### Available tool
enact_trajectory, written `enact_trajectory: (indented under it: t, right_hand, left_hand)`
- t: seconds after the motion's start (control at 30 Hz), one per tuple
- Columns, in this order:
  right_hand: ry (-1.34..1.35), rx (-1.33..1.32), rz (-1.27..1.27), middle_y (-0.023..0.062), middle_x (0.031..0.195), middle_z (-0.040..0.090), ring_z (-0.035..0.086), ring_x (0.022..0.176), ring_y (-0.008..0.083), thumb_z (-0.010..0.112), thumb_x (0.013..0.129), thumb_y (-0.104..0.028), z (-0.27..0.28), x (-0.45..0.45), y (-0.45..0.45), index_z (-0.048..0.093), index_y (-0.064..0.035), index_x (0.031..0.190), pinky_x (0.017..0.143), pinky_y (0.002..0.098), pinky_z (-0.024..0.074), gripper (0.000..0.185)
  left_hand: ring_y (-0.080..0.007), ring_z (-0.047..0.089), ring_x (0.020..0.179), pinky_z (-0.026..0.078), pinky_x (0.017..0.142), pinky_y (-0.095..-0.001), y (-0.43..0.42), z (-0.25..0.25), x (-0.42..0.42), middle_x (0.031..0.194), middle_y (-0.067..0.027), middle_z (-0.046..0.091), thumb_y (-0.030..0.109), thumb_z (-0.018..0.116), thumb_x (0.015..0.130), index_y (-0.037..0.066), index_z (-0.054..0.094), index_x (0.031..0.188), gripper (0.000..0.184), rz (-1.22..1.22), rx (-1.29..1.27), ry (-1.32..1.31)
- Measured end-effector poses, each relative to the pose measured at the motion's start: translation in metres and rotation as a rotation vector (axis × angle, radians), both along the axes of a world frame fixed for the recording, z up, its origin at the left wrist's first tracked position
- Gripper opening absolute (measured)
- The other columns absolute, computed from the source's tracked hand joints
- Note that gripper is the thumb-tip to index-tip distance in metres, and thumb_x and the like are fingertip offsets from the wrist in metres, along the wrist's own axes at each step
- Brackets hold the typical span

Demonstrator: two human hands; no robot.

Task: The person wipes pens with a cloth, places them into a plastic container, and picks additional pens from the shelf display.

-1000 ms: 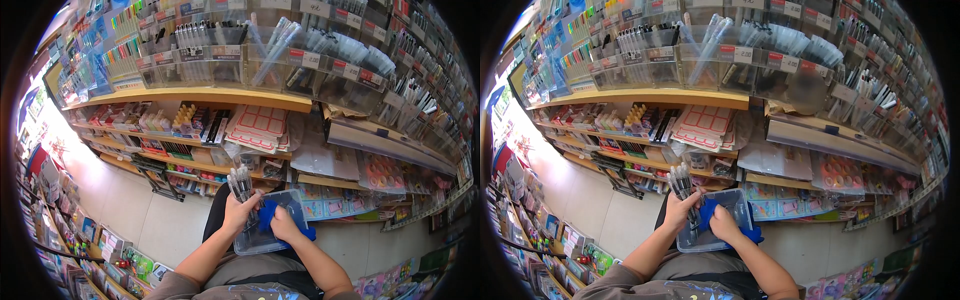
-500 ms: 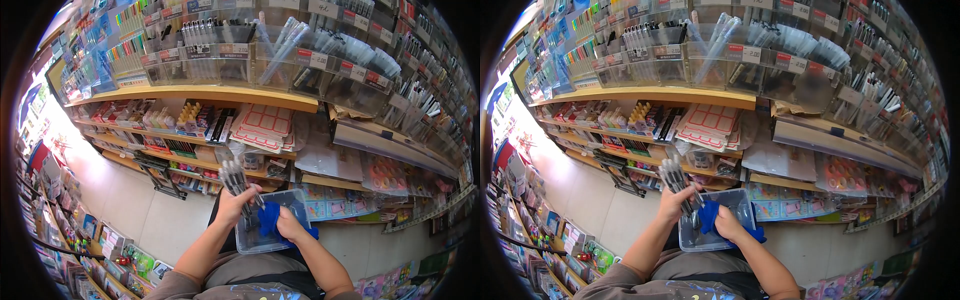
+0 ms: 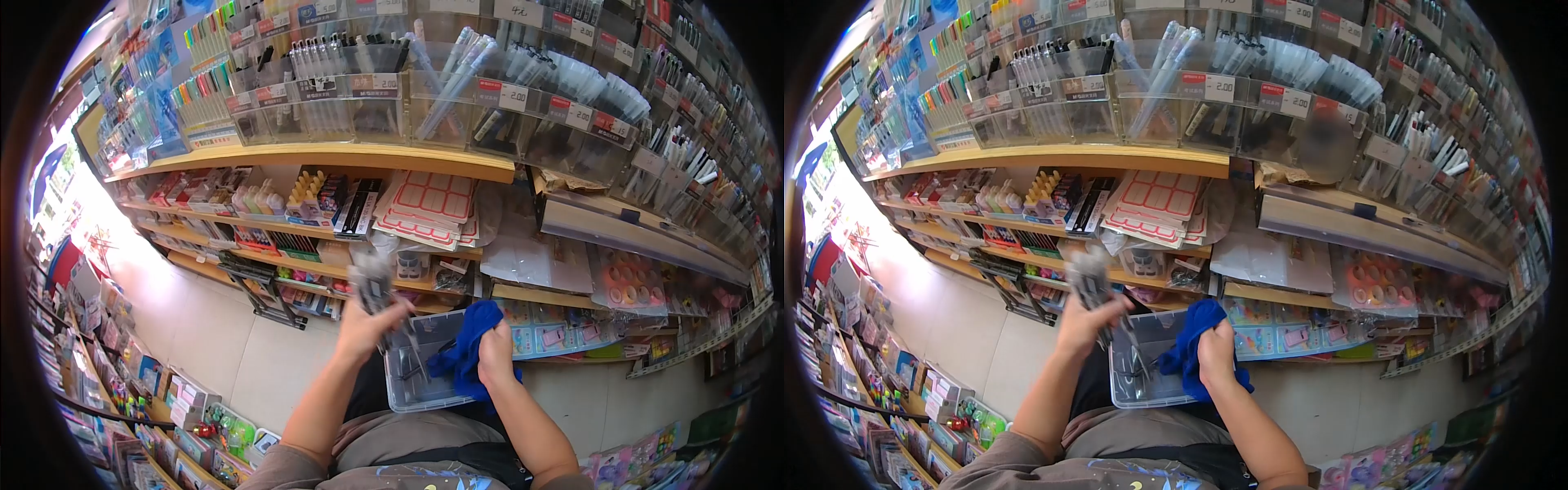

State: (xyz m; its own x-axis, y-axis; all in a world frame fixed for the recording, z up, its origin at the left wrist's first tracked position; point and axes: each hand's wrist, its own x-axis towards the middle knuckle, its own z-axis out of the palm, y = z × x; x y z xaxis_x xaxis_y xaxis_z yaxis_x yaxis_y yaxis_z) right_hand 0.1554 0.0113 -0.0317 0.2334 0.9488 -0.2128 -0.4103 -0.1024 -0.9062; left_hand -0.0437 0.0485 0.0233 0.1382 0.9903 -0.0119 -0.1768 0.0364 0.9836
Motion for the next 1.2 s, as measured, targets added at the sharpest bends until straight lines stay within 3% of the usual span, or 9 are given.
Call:
enact_trajectory:
  t: [0.13,0.17,0.33,0.57,0.7,0.87,0.9,1.1,1.2]
  right_hand:
    - [-0.055,0.06,-0.075,0.0006,0.087,0.058,0.052,0.077,0.0085,0.052,0.089,-0.017,0.001,-0.003,-0.002,0.058,-0.0024,0.098,0.069,0.0226,0.0431,0.018]
    - [-0.039,0.072,-0.049,0.001,0.095,0.059,0.052,0.084,0.0081,0.054,0.088,-0.017,0.001,-0.001,-0.003,0.057,-0.0025,0.103,0.076,0.0221,0.0416,0.021]
    - [0.0,0.093,0.039,0.0011,0.09,0.059,0.053,0.079,0.0083,0.054,0.087,-0.013,0.015,0.0,-0.006,0.058,-0.0031,0.1,0.07,0.0224,0.0431,0.017]
    - [-0.073,0.071,0.13,0.0019,0.082,0.058,0.054,0.073,0.0104,0.051,0.086,-0.007,0.002,0.005,-0.003,0.055,-0.0041,0.089,0.066,0.024,0.0441,0.006]
    - [-0.074,0.124,-0.145,0.0036,0.081,0.057,0.055,0.073,0.0125,0.047,0.087,-0.007,0.004,0.0,-0.002,0.053,-0.0037,0.086,0.067,0.0249,0.0448,0.006]
    - [0.122,0.214,-0.34,0.0052,0.082,0.057,0.056,0.074,0.014,0.045,0.09,-0.01,0.015,0.007,0.003,0.052,-0.0035,0.09,0.069,0.0262,0.0459,0.01]
    - [0.127,0.215,-0.345,0.0059,0.084,0.058,0.056,0.075,0.0145,0.044,0.092,-0.016,0.009,0.009,0.005,0.051,-0.0037,0.093,0.069,0.0267,0.0464,0.014]
    - [0.279,0.165,-0.22,0.0076,0.084,0.06,0.058,0.076,0.0173,0.045,0.092,-0.029,0.027,0.009,0.001,0.051,-0.0047,0.097,0.071,0.0293,0.0485,0.025]
    - [0.169,0.279,-0.074,0.0062,0.086,0.06,0.058,0.077,0.0161,0.045,0.093,-0.023,0.023,0.01,0.003,0.05,-0.0055,0.098,0.071,0.0284,0.0479,0.019]
  left_hand:
    - [-0.0069,0.053,0.059,0.043,0.052,-0.02,-0.008,-0.023,0.028,0.078,-0.0041,0.063,0.007,0.064,0.075,0.001,0.059,0.089,0.016,-0.477,-0.107,0.184]
    - [-0.0068,0.054,0.059,0.044,0.052,-0.0203,-0.011,-0.027,0.034,0.08,-0.0036,0.063,0.007,0.065,0.076,0.001,0.057,0.095,0.021,-0.518,-0.101,0.193]
    - [-0.008,0.054,0.06,0.046,0.052,-0.0213,-0.017,-0.031,0.042,0.079,-0.0037,0.061,0.007,0.063,0.078,0.001,0.056,0.095,0.019,-0.632,-0.213,0.187]
    - [-0.01,0.057,0.062,0.049,0.054,-0.0223,-0.019,-0.031,0.039,0.079,-0.0047,0.061,0.006,0.062,0.08,-0.001,0.052,0.099,0.023,-0.58,-0.239,0.123]
    - [-0.0163,0.062,0.065,0.052,0.059,-0.0263,-0.02,-0.029,0.04,0.074,-0.0096,0.059,0.005,0.06,0.08,-0.005,0.053,0.093,0.017,-0.444,-0.3,-0.036]
    - [-0.014,0.061,0.061,0.051,0.055,-0.0242,-0.019,-0.034,0.037,0.073,-0.01,0.06,0.005,0.061,0.079,-0.004,0.05,0.094,0.02,-0.398,-0.277,-0.014]
    - [-0.0136,0.061,0.06,0.051,0.054,-0.0239,-0.019,-0.036,0.037,0.073,-0.0103,0.061,0.005,0.061,0.079,-0.004,0.05,0.093,0.02,-0.391,-0.249,0.006]
    - [-0.0137,0.06,0.056,0.049,0.049,-0.0231,-0.018,-0.03,0.034,0.076,-0.0137,0.063,0.005,0.062,0.078,-0.002,0.049,0.089,0.018,-0.401,-0.281,-0.053]
    - [-0.015,0.06,0.056,0.049,0.049,-0.0232,-0.018,-0.028,0.033,0.077,-0.0151,0.063,0.005,0.062,0.078,-0.001,0.049,0.087,0.017,-0.408,-0.354,-0.123]
